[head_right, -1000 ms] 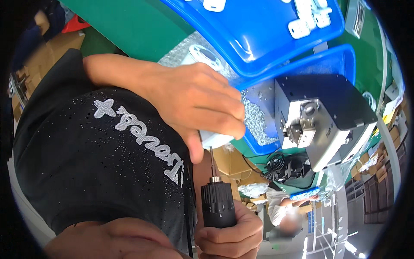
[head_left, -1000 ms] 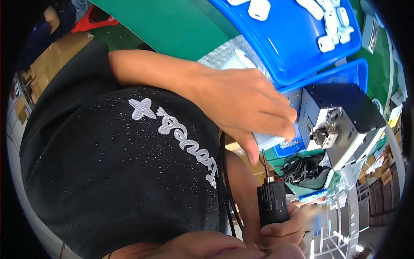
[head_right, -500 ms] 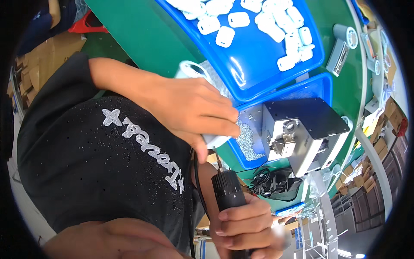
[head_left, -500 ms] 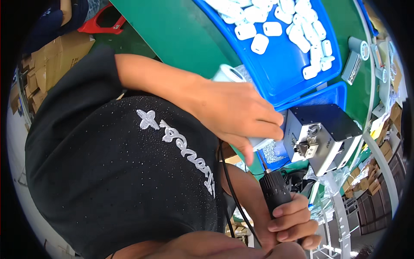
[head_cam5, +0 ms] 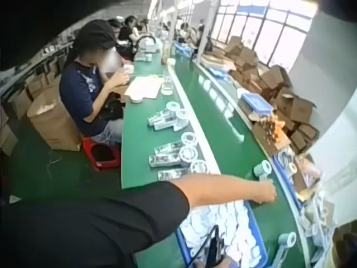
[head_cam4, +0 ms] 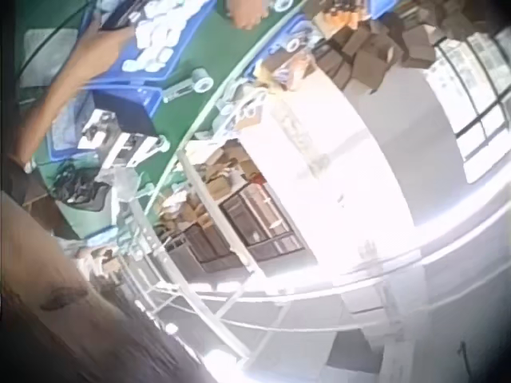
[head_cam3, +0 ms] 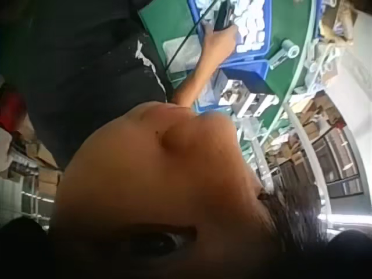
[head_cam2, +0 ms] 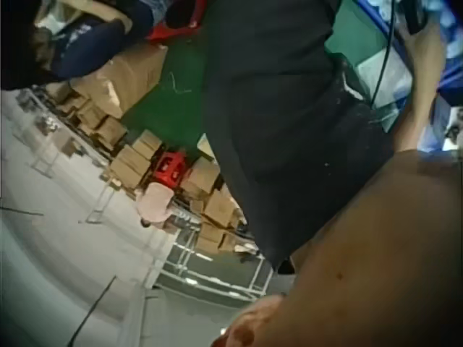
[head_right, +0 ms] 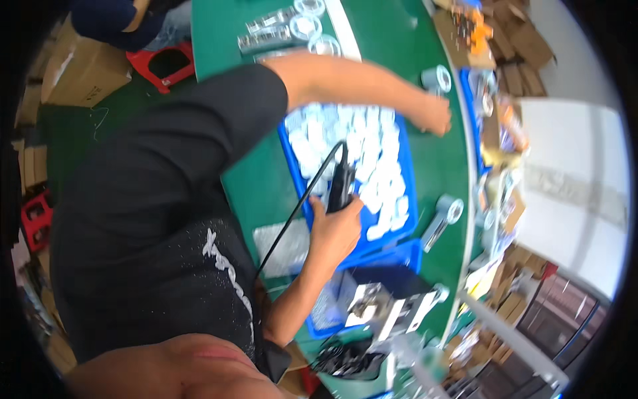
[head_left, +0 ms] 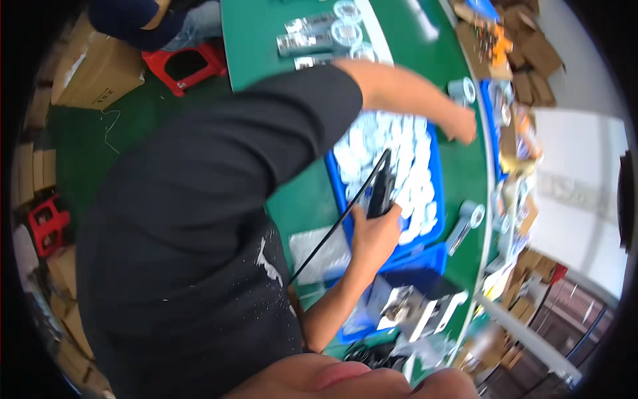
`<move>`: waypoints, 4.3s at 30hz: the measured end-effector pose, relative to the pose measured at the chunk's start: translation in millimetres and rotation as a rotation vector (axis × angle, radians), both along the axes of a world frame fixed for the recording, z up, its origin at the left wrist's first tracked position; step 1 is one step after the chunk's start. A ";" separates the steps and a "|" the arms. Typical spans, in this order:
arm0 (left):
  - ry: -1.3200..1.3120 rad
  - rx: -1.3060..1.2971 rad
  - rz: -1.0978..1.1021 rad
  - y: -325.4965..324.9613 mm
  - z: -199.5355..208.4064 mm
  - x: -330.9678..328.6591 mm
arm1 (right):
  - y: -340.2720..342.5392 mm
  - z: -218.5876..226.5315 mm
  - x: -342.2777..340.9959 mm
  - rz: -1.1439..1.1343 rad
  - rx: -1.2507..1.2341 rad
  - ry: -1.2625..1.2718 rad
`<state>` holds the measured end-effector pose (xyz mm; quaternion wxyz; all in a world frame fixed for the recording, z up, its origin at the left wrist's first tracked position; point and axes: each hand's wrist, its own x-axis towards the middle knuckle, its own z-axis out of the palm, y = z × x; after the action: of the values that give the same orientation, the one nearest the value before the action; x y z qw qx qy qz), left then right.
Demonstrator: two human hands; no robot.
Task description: Assemble small white electronic components using an electric screwdriver and a screw dispenser at a factory workbench.
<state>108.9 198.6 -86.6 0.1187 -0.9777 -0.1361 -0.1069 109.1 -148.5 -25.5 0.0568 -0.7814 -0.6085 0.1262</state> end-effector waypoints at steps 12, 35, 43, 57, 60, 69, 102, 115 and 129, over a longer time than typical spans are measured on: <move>-0.869 -0.082 0.625 -183.6 36.7 -234.3 | 0.3 -3.1 5.5 -0.010 0.088 0.093; -0.931 -1.563 -0.097 -325.8 71.3 -192.6 | -68.1 55.4 -8.0 -0.257 0.403 1.684; -0.655 -1.463 -0.399 -358.6 50.5 -122.1 | -131.7 28.2 10.7 -0.445 0.500 1.121; -0.724 -1.241 -0.620 -391.6 11.1 -74.0 | -116.0 50.6 129.1 -0.532 1.303 0.860; -0.746 -1.214 -0.630 -390.3 10.6 -71.2 | -152.0 70.4 106.5 -0.079 1.214 1.252; -0.814 -1.168 -0.631 -394.7 6.7 -67.4 | -172.4 111.4 61.8 0.147 1.221 1.311; -0.746 -1.199 -0.606 -401.2 9.7 -63.1 | -126.5 60.7 117.1 -0.478 1.275 0.781; -0.840 -1.152 -0.578 -399.3 6.1 -61.7 | -144.3 99.6 62.7 -0.019 1.268 1.353; -0.803 -1.183 -0.608 -398.4 11.4 -69.5 | -122.6 88.3 43.8 0.105 1.370 1.393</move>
<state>39.4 -199.8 -75.2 -0.5157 -0.7594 0.0710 -0.3903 152.9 -271.1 62.9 0.8394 -0.3018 -0.4143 0.1808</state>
